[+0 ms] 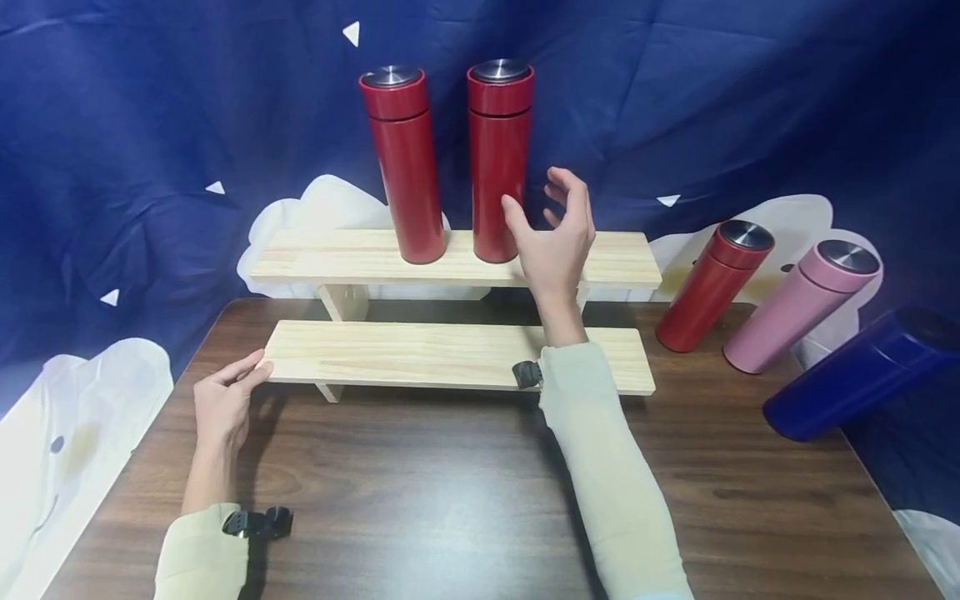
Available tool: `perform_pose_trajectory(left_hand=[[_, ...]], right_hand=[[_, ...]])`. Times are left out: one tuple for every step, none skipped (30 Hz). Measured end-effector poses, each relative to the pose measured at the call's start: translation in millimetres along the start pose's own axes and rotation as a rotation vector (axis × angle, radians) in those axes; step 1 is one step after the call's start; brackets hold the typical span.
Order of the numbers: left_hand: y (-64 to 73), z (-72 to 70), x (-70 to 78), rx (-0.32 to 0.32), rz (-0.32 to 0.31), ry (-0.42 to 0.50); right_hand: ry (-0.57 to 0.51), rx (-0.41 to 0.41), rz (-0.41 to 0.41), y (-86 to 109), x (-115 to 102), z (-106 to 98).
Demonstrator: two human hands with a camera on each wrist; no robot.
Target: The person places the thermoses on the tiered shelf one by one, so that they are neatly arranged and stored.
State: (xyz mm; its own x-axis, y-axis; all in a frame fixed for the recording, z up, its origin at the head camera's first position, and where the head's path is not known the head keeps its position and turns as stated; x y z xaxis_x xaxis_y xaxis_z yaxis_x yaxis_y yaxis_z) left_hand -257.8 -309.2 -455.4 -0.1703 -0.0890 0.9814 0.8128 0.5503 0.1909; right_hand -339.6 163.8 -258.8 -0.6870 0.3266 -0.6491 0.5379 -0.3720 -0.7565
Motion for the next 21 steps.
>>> perform_pose_trajectory(left_hand=[[0.3,-0.2,-0.1,0.001,-0.002,0.000],[0.8,-0.4,-0.2,0.002,-0.006,0.004],[1.0,-0.6,-0.4,0.004,-0.010,0.006],[1.6,-0.6,-0.4,0.008,-0.011,0.011],[1.9,-0.6,-0.3,0.009,-0.011,0.015],[2.0,-0.6,-0.2,0.009,-0.011,0.023],[2.2,-0.5,0.1,0.010,-0.008,0.027],[2.2,-0.5,0.4,0.011,-0.004,0.032],[2.1,-0.3,0.6,0.010,0.000,0.034],[1.8,-0.2,0.7,0.008,0.001,0.040],[1.7,-0.1,0.9,0.007,0.004,0.042],[1.4,0.0,0.9,0.006,0.006,0.043],[1.2,0.1,0.9,0.005,0.008,0.043],[1.1,0.2,0.8,0.004,0.007,0.046],[1.0,0.4,0.7,0.002,0.006,0.047],[0.9,0.6,0.6,0.001,0.005,0.046],[1.0,0.7,0.5,0.001,0.004,0.045],[0.8,0.6,0.5,-0.001,0.004,0.040],[1.0,0.6,0.2,0.000,0.002,0.037],[1.0,0.5,-0.2,0.001,0.001,0.034],[1.0,0.2,-0.6,0.002,-0.001,0.034]], right_hand=[[0.007,0.004,0.000,0.6,-1,-3],[0.013,0.007,0.002,1.2,-3,-6],[0.022,0.008,0.004,1.9,-4,-9],[0.027,0.009,0.005,2.7,-6,-12],[0.032,0.010,0.009,3.6,-7,-15],[0.034,0.010,0.013,4.4,-8,-17],[0.036,0.011,0.015,5.1,-8,-20],[0.037,0.012,0.018,5.9,-9,-22],[0.040,0.016,0.021,6.7,-10,-25],[0.039,0.022,0.025,7.6,-11,-28],[0.039,0.030,0.030,8.5,-12,-31],[0.040,0.038,0.033,9.6,-13,-35],[0.039,0.046,0.035,10.8,-15,-38],[0.036,0.056,0.041,12.1,-16,-42],[0.032,0.065,0.046,13.4,-18,-45],[0.028,0.072,0.050,14.7,-19,-48],[0.028,0.078,0.053,15.8,-20,-51],[0.026,0.083,0.056,16.9,-20,-54],[0.025,0.088,0.059,17.9,-20,-57],[0.028,0.093,0.062,18.6,-17,-61],[0.032,0.095,0.063,19.1,-12,-64]])
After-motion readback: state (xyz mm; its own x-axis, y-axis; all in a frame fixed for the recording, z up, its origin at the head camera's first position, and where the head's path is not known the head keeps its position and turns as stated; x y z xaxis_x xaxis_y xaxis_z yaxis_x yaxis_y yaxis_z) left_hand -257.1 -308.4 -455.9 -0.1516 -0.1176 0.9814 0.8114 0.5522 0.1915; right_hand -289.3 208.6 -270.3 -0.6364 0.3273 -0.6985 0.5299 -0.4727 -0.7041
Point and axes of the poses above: each hand's wrist, its own y-axis away from the middle knuckle, its own z-axis out of the palm, x = y × z, the point moved 7 cm from there along -y, towards the middle knuckle, and after that the axes turned 11 degrees about -z, right-handed, at the moved point
